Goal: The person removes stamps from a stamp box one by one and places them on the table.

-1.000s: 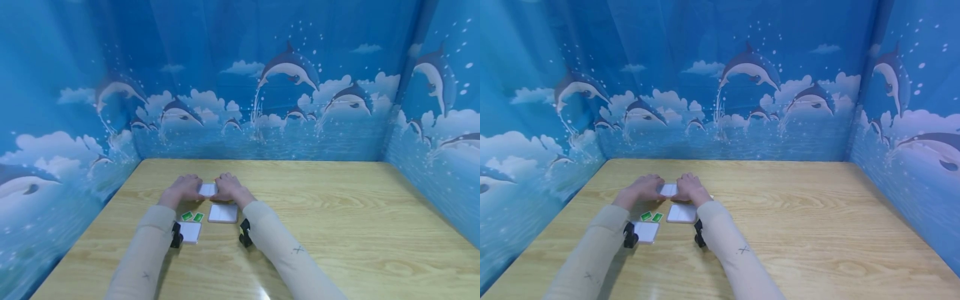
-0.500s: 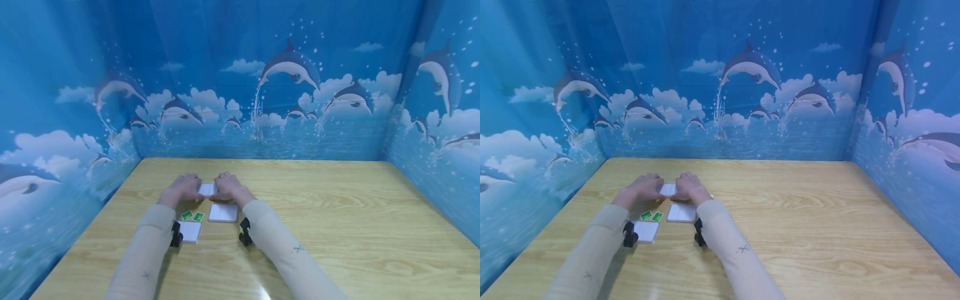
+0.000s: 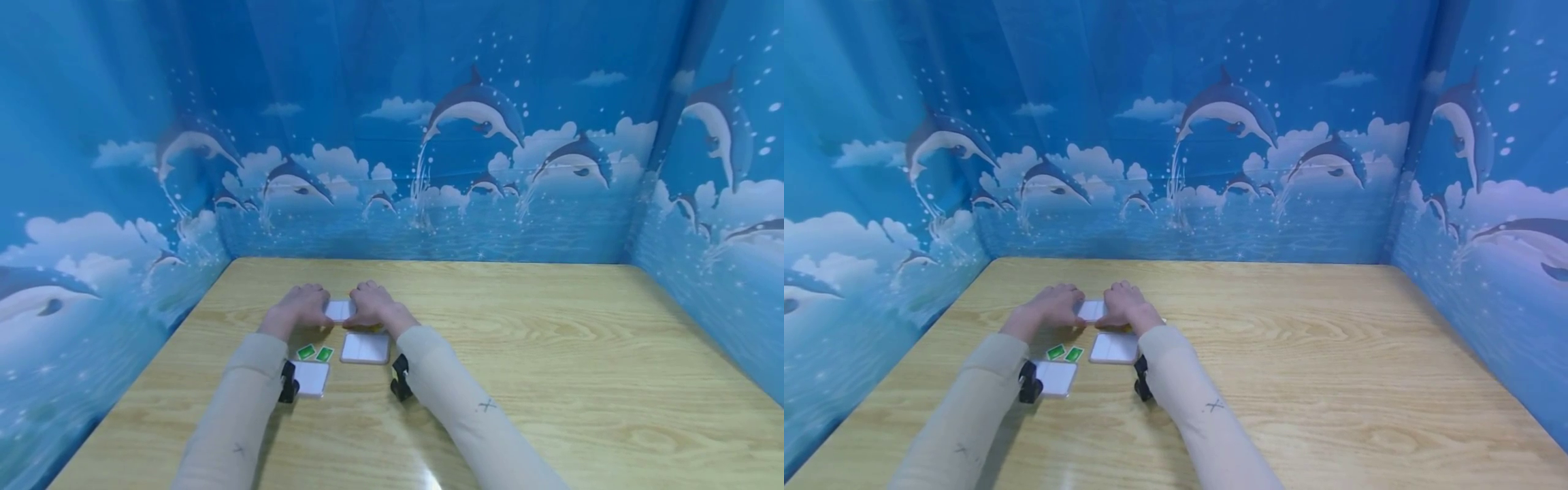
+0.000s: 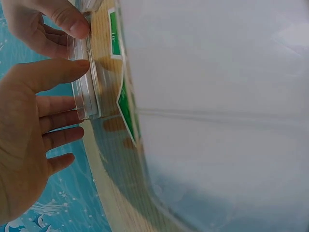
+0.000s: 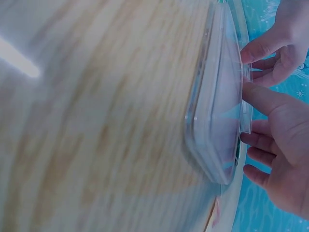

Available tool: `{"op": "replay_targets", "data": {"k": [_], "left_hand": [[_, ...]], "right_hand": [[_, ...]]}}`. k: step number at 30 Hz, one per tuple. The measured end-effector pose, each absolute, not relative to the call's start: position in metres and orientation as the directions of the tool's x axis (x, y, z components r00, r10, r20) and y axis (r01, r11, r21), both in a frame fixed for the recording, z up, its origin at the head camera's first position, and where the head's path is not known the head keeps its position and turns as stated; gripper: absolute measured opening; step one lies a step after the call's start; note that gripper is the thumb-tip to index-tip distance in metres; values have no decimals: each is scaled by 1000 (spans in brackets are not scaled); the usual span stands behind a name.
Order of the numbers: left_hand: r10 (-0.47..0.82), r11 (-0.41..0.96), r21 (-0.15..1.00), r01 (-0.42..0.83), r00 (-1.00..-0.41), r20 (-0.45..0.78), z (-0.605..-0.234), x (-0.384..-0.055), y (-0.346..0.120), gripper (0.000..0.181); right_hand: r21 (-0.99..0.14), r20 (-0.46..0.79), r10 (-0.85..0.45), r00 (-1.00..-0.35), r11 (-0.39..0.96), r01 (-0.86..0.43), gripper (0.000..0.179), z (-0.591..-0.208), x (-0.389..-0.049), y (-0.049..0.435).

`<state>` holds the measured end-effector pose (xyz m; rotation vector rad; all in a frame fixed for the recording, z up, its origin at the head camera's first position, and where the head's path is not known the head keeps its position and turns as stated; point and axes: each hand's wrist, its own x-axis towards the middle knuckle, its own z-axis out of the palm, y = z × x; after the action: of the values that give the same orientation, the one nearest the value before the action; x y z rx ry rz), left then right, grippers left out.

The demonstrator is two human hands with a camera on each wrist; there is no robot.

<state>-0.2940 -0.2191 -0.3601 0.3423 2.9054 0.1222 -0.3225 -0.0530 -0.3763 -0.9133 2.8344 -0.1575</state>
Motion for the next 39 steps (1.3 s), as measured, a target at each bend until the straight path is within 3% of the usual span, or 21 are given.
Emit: {"op": "replay_targets", "data": {"k": [34, 39], "left_hand": [[227, 973, 100, 209, -943, -243, -361, -298, -217, 67], [194, 979, 105, 173, -949, -248, -364, -299, -218, 66]], "right_hand": [[-182, -168, -567, -806, 822, -540, 69, -374, -320, -52], [-141, -145, -586, -797, 810, -570, 68, -375, -319, -53]]}}
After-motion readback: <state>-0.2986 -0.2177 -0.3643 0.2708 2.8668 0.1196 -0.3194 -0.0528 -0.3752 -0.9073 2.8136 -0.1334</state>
